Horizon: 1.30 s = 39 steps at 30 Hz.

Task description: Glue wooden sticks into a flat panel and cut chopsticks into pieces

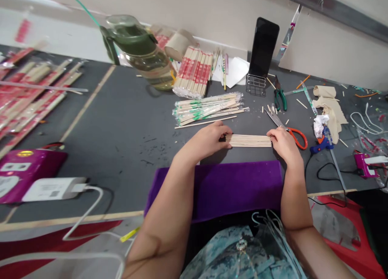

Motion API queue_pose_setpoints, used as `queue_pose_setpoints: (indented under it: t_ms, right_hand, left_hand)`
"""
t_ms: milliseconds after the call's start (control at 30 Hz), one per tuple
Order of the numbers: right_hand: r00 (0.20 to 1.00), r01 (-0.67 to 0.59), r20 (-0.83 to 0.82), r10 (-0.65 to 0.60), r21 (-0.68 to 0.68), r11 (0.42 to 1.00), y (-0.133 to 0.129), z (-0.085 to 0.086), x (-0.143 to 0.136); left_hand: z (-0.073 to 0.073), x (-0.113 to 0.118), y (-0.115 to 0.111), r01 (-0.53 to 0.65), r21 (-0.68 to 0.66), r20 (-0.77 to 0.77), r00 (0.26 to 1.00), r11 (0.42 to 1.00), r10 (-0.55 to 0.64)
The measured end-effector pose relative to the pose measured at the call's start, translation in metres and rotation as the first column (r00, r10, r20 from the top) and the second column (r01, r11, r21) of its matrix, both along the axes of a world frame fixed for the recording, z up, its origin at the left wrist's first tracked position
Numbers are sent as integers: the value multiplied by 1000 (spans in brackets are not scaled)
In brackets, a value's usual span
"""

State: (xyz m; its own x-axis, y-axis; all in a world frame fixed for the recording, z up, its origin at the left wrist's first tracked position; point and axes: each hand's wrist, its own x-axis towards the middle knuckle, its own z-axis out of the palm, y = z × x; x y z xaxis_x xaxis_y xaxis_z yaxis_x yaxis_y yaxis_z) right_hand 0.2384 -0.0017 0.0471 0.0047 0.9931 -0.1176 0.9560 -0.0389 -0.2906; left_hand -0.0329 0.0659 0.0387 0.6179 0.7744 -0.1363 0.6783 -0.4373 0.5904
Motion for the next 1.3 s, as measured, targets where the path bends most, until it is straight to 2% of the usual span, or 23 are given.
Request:
queue_pose_setpoints:
  t_ms: [633, 933, 1300]
  right_hand:
    - [999, 31, -10, -31, -31, 999, 2, 1, 3]
    - [999, 23, -25, -23, -33, 999, 3, 0, 3]
    - [999, 19, -28, -20, -20, 1000, 2, 0, 3]
  left_hand:
    - [-6, -4, 3, -21, -3, 38, 999, 1000, 21]
    - [-2, -5, 3, -26, -7, 25, 999, 1000, 26]
    - [-5, -7, 3, -47, -67, 44, 998, 997, 50]
